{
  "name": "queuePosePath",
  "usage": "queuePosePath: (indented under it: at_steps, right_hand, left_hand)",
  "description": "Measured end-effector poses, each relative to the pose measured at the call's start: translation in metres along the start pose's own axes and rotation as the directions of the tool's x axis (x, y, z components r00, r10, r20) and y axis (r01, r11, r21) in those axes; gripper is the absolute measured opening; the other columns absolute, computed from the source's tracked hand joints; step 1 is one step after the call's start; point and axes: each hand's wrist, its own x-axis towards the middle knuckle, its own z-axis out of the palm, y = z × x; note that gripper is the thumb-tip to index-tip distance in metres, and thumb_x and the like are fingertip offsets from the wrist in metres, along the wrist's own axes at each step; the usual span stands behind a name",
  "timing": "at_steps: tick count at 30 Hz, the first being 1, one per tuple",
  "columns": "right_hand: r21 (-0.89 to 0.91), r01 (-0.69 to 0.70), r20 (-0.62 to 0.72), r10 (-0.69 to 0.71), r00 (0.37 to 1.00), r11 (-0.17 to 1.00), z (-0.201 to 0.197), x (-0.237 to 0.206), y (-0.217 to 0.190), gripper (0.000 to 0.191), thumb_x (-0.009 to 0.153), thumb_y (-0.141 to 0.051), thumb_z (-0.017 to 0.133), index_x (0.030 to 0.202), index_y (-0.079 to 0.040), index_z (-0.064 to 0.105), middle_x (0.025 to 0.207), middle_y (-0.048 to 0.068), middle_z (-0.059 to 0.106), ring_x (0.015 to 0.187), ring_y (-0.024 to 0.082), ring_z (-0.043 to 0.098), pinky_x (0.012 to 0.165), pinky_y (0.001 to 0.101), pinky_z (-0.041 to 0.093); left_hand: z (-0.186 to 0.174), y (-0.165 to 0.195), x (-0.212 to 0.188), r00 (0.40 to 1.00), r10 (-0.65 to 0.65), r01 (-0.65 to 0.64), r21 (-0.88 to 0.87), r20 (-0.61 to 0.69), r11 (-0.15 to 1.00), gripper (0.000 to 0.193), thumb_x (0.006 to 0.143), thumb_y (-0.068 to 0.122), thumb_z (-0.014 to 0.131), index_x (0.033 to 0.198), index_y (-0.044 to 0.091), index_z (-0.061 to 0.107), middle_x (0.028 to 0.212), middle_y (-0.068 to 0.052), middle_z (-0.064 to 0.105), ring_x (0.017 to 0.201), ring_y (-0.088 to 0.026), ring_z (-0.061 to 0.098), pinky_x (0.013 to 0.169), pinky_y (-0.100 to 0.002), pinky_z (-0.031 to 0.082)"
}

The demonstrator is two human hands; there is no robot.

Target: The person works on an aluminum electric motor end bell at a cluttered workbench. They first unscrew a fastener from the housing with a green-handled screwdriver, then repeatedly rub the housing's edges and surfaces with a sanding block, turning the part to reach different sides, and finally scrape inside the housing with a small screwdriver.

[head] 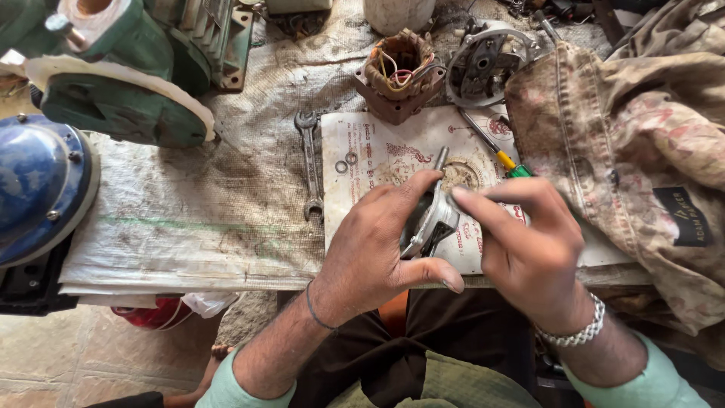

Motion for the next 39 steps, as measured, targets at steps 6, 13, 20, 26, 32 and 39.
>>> queuePosePath:
  at_steps: [6, 13, 20, 26, 32, 39]
  right_hand:
    - [0.115, 0.151, -0.022, -0.149, 0.989, 0.982, -0.0002, 0.0017, -0.0028, 0.048, 0.076, 0.011, 0.070, 0.119, -0.010, 0.076, 0.104, 0.009, 0.063, 0.097, 0.026, 0.066, 0.086, 0.0375, 0.057]
    - [0.059, 0.200, -0.011, -0.200, 0.980, 0.978, -0.0048, 0.0001, -0.0021, 0.045, 0.071, 0.007, 0.073, 0.113, -0.008, 0.077, 0.099, 0.008, 0.063, 0.090, 0.028, 0.064, 0.080, 0.0391, 0.057]
    - [0.022, 0.179, -0.022, -0.179, 0.984, 0.984, -0.0038, -0.0019, 0.0000, 0.045, 0.077, 0.011, 0.071, 0.117, -0.010, 0.077, 0.104, 0.005, 0.060, 0.097, 0.025, 0.064, 0.084, 0.0360, 0.056]
    - [0.008, 0.186, 0.003, -0.186, 0.983, 0.983, -0.0017, -0.0036, 0.0014, 0.050, 0.072, 0.010, 0.070, 0.118, -0.008, 0.075, 0.103, 0.006, 0.059, 0.097, 0.028, 0.064, 0.087, 0.0405, 0.055]
    - [0.000, 0.172, -0.025, -0.172, 0.985, 0.985, -0.0006, -0.0012, 0.0010, 0.050, 0.072, 0.011, 0.069, 0.118, -0.009, 0.074, 0.102, 0.007, 0.058, 0.097, 0.028, 0.062, 0.086, 0.0420, 0.054]
    - [0.013, 0.110, 0.004, -0.110, 0.994, 0.994, 0.0012, 0.0018, 0.0031, 0.052, 0.073, 0.013, 0.067, 0.120, -0.008, 0.075, 0.101, 0.009, 0.057, 0.095, 0.028, 0.060, 0.080, 0.0389, 0.052]
  left_hand:
    - [0.0022, -0.0027, 0.0008, 0.992, 0.099, -0.091, 0.093, -0.075, 0.991, 0.106, 0.073, 0.071, 0.076, 0.149, 0.003, 0.047, 0.139, -0.023, 0.062, 0.130, -0.039, 0.063, 0.111, -0.044, 0.053]
    - [0.0009, -0.0008, 0.0004, 0.999, -0.036, 0.038, -0.039, 0.037, 0.999, 0.108, 0.074, 0.072, 0.073, 0.156, 0.006, 0.046, 0.128, -0.015, 0.069, 0.121, -0.033, 0.067, 0.106, -0.044, 0.052]
    - [0.0028, 0.0003, 0.0020, 0.999, -0.034, 0.034, -0.010, 0.032, 0.999, 0.108, 0.074, 0.073, 0.072, 0.154, 0.005, 0.047, 0.123, -0.014, 0.069, 0.117, -0.032, 0.068, 0.103, -0.044, 0.053]
    - [0.0044, -0.0007, 0.0004, 1.000, 0.010, -0.010, -0.008, -0.012, 1.000, 0.105, 0.077, 0.074, 0.070, 0.151, 0.004, 0.047, 0.123, -0.015, 0.070, 0.116, -0.032, 0.068, 0.105, -0.043, 0.054]
    - [0.0020, -0.0017, 0.0013, 0.999, -0.021, 0.022, -0.037, 0.028, 0.999, 0.106, 0.077, 0.073, 0.069, 0.154, 0.004, 0.047, 0.127, -0.015, 0.069, 0.118, -0.034, 0.067, 0.103, -0.044, 0.053]
    - [0.0036, -0.0013, 0.0001, 1.000, -0.023, 0.024, -0.053, 0.020, 0.998, 0.104, 0.080, 0.074, 0.068, 0.156, 0.005, 0.047, 0.134, -0.016, 0.068, 0.124, -0.035, 0.066, 0.107, -0.045, 0.053]
